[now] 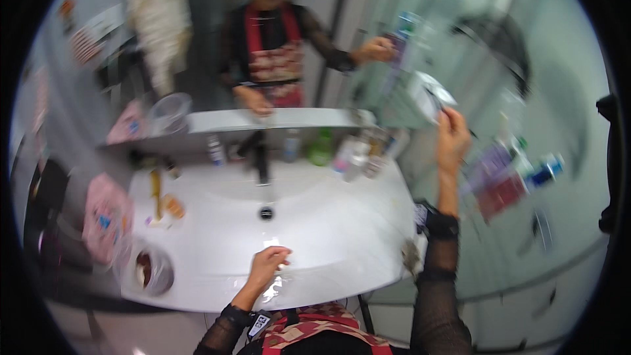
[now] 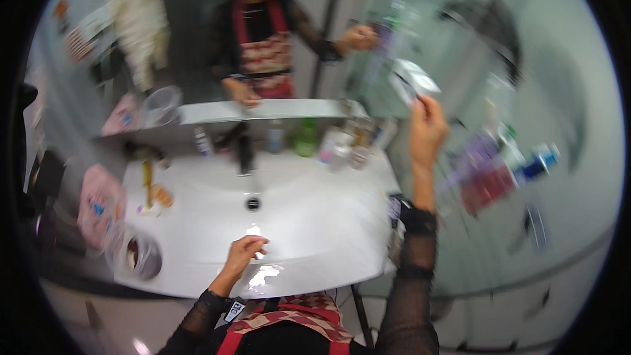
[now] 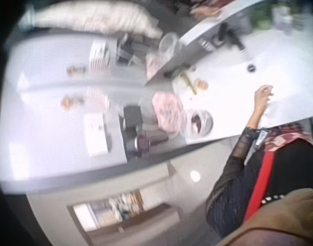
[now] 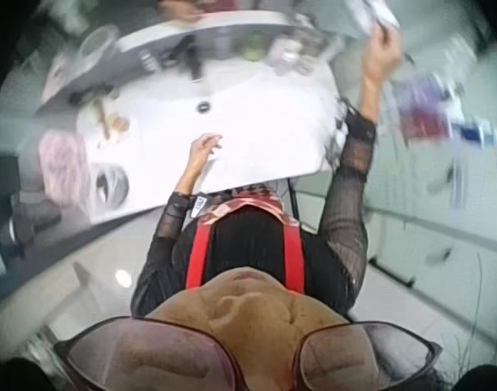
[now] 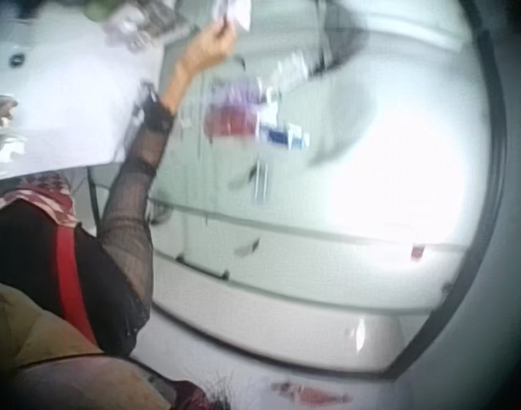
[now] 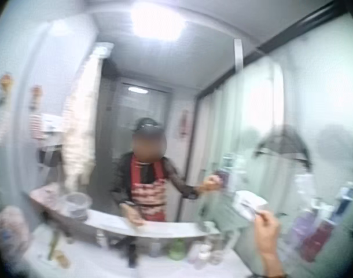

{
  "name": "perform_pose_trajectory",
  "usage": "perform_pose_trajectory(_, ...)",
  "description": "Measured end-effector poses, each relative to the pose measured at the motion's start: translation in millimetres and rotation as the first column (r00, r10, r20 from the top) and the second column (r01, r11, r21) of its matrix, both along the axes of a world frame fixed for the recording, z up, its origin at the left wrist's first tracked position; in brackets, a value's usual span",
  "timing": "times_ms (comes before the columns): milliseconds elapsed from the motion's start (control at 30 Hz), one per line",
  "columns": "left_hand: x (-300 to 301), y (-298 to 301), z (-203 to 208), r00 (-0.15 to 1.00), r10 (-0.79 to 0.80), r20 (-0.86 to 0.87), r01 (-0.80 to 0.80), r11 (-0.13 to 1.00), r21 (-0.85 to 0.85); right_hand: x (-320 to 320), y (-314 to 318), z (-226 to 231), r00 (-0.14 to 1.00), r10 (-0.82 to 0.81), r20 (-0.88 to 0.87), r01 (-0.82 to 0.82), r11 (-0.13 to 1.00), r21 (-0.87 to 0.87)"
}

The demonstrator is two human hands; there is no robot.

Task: The person cleans a bathroom sink using a cloth and toothbrush. They wipe the sink basin and countertop, rinse the cloth, and scrub the sink with a toothbrush. The person also moves items on the counter and opens a cabinet.

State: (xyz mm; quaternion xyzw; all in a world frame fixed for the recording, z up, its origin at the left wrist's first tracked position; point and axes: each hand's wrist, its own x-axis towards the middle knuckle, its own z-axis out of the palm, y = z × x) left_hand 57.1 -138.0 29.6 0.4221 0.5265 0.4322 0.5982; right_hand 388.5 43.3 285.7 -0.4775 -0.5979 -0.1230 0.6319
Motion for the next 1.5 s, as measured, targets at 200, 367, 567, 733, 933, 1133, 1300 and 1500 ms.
perform_pose_trajectory(200,-22.8,-6.5,7.1,0.998,0.041,0.046,-0.050,0.978,0.202,-73.4,-30.5,-50.2,0.864,0.429,0.265,-0.310,0.866,-0.393)
perform_pose_trajectory(367,-43.3,-21.1,8.7,0.987,0.118,0.111,-0.137,0.974,0.180,-64.7,-1.9,-58.8,0.893,0.433,-0.125,-0.442,0.789,-0.427)
perform_pose_trajectory(567,-62.0,-54.1,6.3,0.975,0.212,-0.060,-0.209,0.977,0.050,28.4,49.3,-6.7,0.997,0.083,-0.008,-0.083,0.995,0.054)
perform_pose_trajectory(733,-55.7,-64.7,-2.2,0.968,0.231,-0.103,-0.232,0.973,-0.007,81.1,68.2,24.4,0.975,-0.221,-0.019,0.221,0.974,0.050)
perform_pose_trajectory(933,-63.9,-70.8,-7.4,0.961,0.262,-0.092,-0.264,0.964,-0.011,116.3,102.0,29.8,0.953,-0.297,-0.055,0.292,0.953,-0.080)
perform_pose_trajectory(1133,-55.0,-72.4,-6.2,0.946,0.312,-0.084,-0.314,0.949,-0.016,117.7,113.6,35.4,0.832,-0.537,0.142,0.546,0.837,-0.033)
perform_pose_trajectory(1300,-47.2,-71.8,-5.6,0.942,0.330,-0.064,-0.331,0.943,-0.017,104.3,125.2,31.3,0.775,-0.544,0.321,0.536,0.835,0.123)
perform_pose_trajectory(1500,-39.9,-66.3,-10.3,0.940,0.323,-0.105,-0.330,0.943,-0.048,114.2,127.8,31.7,0.725,-0.448,0.524,0.375,0.894,0.246)
